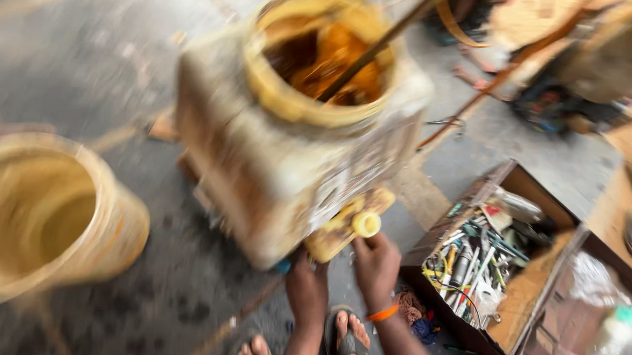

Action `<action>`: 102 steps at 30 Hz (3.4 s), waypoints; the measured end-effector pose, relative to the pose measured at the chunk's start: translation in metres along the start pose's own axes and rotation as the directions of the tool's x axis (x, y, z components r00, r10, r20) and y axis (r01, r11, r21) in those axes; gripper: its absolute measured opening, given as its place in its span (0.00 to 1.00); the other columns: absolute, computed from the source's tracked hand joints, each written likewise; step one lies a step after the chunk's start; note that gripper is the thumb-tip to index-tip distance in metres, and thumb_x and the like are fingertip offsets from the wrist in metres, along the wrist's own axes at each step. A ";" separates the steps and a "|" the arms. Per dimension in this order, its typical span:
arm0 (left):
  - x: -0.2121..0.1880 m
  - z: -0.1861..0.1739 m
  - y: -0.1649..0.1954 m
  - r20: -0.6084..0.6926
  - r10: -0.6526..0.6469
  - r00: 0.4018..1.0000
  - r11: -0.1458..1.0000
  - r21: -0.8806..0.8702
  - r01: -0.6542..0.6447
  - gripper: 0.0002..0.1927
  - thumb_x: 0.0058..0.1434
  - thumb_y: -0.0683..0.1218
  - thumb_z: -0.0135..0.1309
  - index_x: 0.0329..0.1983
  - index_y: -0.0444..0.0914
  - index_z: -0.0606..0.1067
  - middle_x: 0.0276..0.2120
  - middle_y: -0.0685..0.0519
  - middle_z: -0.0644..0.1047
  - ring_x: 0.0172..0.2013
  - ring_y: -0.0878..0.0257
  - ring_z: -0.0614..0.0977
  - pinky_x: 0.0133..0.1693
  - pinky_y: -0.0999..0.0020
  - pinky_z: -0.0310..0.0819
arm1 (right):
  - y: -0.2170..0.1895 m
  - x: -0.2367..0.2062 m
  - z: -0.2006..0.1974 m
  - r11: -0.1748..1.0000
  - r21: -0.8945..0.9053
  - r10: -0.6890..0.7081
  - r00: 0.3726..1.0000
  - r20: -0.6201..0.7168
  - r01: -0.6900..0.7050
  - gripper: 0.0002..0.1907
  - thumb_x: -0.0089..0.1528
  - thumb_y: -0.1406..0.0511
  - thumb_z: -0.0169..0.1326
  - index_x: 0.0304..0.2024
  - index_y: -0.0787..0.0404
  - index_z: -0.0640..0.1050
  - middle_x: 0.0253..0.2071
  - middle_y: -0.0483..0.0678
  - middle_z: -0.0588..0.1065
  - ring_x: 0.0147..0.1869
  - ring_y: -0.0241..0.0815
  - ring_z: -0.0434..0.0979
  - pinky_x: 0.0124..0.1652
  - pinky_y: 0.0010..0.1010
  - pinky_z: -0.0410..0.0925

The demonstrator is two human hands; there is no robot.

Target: The person sits on a stool repairing a brush cutter, holding a dirty plastic fuel tank and fitting a fuel hose to its outlet. They wipe the tank with a cloth, mount the tank onto the machine's frame, and use pliers to tighten the hose connection before working on the engine below.

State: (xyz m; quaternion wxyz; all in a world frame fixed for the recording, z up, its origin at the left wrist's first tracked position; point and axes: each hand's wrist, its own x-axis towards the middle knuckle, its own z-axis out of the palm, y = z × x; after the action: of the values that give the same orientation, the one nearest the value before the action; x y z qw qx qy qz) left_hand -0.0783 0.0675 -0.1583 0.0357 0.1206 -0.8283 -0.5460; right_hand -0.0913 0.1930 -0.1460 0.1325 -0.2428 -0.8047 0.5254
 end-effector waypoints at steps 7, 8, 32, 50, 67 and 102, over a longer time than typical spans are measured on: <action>-0.001 -0.001 0.014 0.027 -0.010 1.000 1.000 -0.027 0.010 0.22 0.60 0.50 0.58 0.56 0.38 0.75 0.46 0.38 0.80 0.47 0.39 0.81 0.42 0.50 0.76 | -0.019 -0.006 0.000 0.945 0.324 0.022 0.998 0.056 -0.039 0.11 0.62 0.67 0.59 0.45 0.67 0.81 0.40 0.49 0.84 0.42 0.29 0.80 0.43 0.26 0.73; -0.001 -0.001 0.013 0.024 0.003 1.000 1.000 -0.021 -0.003 0.23 0.60 0.50 0.59 0.57 0.37 0.75 0.46 0.38 0.80 0.47 0.39 0.81 0.42 0.50 0.75 | -0.016 -0.005 -0.001 0.889 0.455 -0.019 0.990 0.142 -0.048 0.12 0.62 0.68 0.58 0.46 0.67 0.81 0.42 0.49 0.83 0.43 0.28 0.80 0.44 0.25 0.72; -0.003 -0.008 0.005 0.026 -0.014 1.000 0.993 -0.121 0.017 0.25 0.63 0.54 0.58 0.57 0.35 0.73 0.46 0.36 0.79 0.46 0.39 0.81 0.40 0.50 0.76 | 0.013 0.008 0.016 0.815 0.481 0.274 0.947 0.170 -0.322 0.13 0.69 0.63 0.53 0.32 0.65 0.77 0.23 0.44 0.70 0.25 0.33 0.64 0.27 0.27 0.59; -0.005 -0.008 0.005 0.062 -0.102 0.993 0.993 0.061 0.099 0.24 0.61 0.56 0.57 0.54 0.36 0.76 0.42 0.39 0.81 0.44 0.42 0.83 0.41 0.52 0.77 | 0.017 0.027 -0.009 0.133 0.497 0.349 0.510 0.786 -0.857 0.13 0.66 0.61 0.54 0.31 0.62 0.80 0.24 0.40 0.76 0.26 0.31 0.71 0.29 0.25 0.65; -0.005 -0.005 0.004 0.012 -0.009 1.000 0.998 -0.069 0.010 0.24 0.63 0.52 0.59 0.58 0.35 0.73 0.44 0.36 0.80 0.44 0.39 0.82 0.39 0.50 0.76 | 0.018 0.006 0.007 0.979 0.017 0.202 0.979 0.029 -0.203 0.09 0.67 0.63 0.52 0.36 0.61 0.79 0.26 0.41 0.76 0.30 0.28 0.69 0.31 0.24 0.65; 0.008 0.069 -0.015 0.023 0.046 0.999 0.995 -0.085 -0.044 0.22 0.64 0.55 0.54 0.56 0.37 0.77 0.45 0.40 0.83 0.46 0.44 0.84 0.45 0.53 0.77 | 0.008 0.013 -0.004 0.880 0.418 0.169 0.971 0.167 -0.225 0.10 0.68 0.65 0.63 0.39 0.68 0.86 0.32 0.47 0.79 0.31 0.30 0.70 0.30 0.23 0.62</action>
State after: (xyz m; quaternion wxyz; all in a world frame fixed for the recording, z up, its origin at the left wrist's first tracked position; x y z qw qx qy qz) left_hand -0.0967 0.1213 -0.2003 0.0428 0.0935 -0.8073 -0.5811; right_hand -0.0986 0.2059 -0.1526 0.0784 -0.2543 -0.6453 0.7161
